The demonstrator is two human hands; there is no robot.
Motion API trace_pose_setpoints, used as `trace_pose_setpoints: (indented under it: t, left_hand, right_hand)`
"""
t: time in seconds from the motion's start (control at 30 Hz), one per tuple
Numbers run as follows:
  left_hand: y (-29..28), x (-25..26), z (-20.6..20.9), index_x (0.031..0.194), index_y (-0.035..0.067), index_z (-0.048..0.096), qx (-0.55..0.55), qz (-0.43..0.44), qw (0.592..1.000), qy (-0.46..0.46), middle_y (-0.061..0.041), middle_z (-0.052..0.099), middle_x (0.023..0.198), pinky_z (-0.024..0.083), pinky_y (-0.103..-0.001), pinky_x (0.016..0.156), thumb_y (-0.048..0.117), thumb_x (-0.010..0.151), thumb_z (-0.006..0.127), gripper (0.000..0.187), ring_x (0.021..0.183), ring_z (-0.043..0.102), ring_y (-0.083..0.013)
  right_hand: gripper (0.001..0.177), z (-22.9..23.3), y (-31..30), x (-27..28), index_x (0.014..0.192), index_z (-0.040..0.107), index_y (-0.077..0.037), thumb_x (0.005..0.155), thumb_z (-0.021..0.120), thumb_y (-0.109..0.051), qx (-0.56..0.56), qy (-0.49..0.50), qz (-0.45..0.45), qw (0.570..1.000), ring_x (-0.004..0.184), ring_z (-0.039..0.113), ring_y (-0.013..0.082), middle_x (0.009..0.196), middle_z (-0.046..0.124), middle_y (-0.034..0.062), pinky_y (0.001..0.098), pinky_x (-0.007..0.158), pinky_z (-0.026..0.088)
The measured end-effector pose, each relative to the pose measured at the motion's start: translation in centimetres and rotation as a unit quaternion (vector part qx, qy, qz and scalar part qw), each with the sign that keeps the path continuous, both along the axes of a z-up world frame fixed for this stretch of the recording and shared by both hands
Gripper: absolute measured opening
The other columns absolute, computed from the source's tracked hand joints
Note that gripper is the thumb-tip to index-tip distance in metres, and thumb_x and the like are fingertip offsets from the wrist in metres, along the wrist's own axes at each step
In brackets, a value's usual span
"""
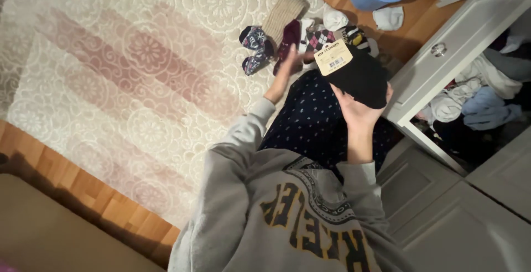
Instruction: The person removes various clothing items from a white drawer, sorts them by type and color, and places them back into the drawer in an organized manner. Items handled include socks, underwear, and small garments.
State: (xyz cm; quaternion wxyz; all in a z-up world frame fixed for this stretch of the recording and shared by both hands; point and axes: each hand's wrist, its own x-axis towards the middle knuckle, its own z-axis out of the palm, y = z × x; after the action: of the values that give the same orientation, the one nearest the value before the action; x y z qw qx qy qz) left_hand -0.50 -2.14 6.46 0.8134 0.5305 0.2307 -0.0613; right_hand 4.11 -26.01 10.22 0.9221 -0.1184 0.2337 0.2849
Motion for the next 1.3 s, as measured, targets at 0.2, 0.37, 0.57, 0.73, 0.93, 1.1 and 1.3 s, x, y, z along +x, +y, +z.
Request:
trace_pose_setpoints:
  t: [0.2, 0.37, 0.57, 0.73, 0.93, 1.1, 1.3]
  left_hand:
    - [-4.4, -0.4, 0.5, 0.165, -0.004, 0.028, -0.218, 0.074, 0.973, 0.002, -0.03, 0.028, 0.166, 0.022, -0.055, 0.13, 0.048, 0.104, 0.067, 0.089, 0.157, 0.025, -0.0405]
    - [-2.3, -0.9, -4.8, 0.157, -0.001, 0.038, -0.065, 0.129, 0.988, -0.052, -0.028, 0.049, 0.148, 0.046, -0.057, 0.114, 0.023, 0.101, 0.079, 0.074, 0.139, 0.051, -0.0391]
    - [3.8, -2.3, -4.9, 0.151, -0.002, 0.046, 0.101, 0.086, 0.989, -0.058, -0.03, 0.057, 0.14, 0.046, -0.059, 0.112, 0.028, 0.103, 0.078, 0.065, 0.136, 0.054, -0.0386]
    - [7.2, -0.8, -8.4, 0.147, -0.003, 0.053, 0.109, 0.048, 0.993, -0.003, -0.028, 0.061, 0.137, 0.049, -0.055, 0.109, 0.035, 0.103, 0.078, 0.063, 0.131, 0.059, -0.0361]
    - [9.7, 1.7, -17.6, 0.139, 0.0, 0.054, 0.229, 0.098, 0.961, -0.123, -0.023, 0.062, 0.131, 0.04, -0.052, 0.118, -0.007, 0.08, 0.091, 0.07, 0.133, 0.055, -0.0369]
    - [7.6, 3.3, -15.8, 0.141, 0.017, 0.061, 0.536, 0.143, 0.832, 0.007, -0.011, 0.055, 0.14, 0.052, -0.046, 0.112, -0.006, 0.076, 0.082, 0.073, 0.133, 0.055, -0.036]
    - [-5.5, 7.7, -8.1, 0.126, 0.011, 0.068, 0.255, 0.09, 0.959, -0.088, -0.013, 0.069, 0.121, 0.062, -0.046, 0.091, -0.005, 0.09, 0.076, 0.04, 0.106, 0.072, -0.0342]
  right_hand:
    - [0.043, 2.3, 2.7, -0.6, 0.111, 0.076, -0.004, 0.081, 0.076, -0.035, -0.065, 0.066, -0.021, 0.995, 0.126, 0.069, 0.0399, 0.128, 0.074, 0.0203, 0.0683, 0.117, 0.044]
    - [0.039, -2.0, 2.4, -3.3, 0.122, 0.07, -0.011, 0.087, 0.073, -0.029, -0.354, -0.097, 0.105, 0.924, 0.13, 0.057, 0.0319, 0.133, 0.067, 0.0133, 0.0552, 0.113, 0.04]
    - [0.085, -0.4, 8.0, -4.0, 0.157, 0.041, -0.008, 0.089, 0.087, -0.031, -0.49, -0.325, 0.248, 0.77, 0.148, 0.027, 0.0538, 0.154, 0.038, 0.0289, 0.0681, 0.123, 0.018]
    - [0.045, -12.2, 10.8, -5.1, 0.1, 0.073, -0.004, 0.085, 0.089, -0.043, -0.566, -0.399, 0.343, 0.634, 0.098, 0.072, 0.0425, 0.095, 0.075, 0.0196, 0.0492, 0.085, 0.056]
    - [0.054, -13.9, 10.2, -4.7, 0.138, 0.06, -0.023, 0.089, 0.08, -0.033, -0.614, -0.382, 0.416, 0.551, 0.097, 0.078, 0.0212, 0.112, 0.079, 0.0025, 0.0387, 0.086, 0.063]
    - [0.024, -4.9, 6.0, -2.0, 0.124, 0.074, -0.009, 0.1, 0.07, -0.015, -0.535, -0.394, 0.286, 0.691, 0.1, 0.075, 0.0375, 0.113, 0.077, 0.0155, 0.0436, 0.08, 0.065]
    - [0.026, 0.7, -6.4, 2.9, 0.129, 0.073, -0.014, 0.104, 0.066, -0.011, -0.572, -0.332, 0.053, 0.748, 0.074, 0.077, 0.0188, 0.098, 0.08, 0.0094, 0.027, 0.061, 0.064]
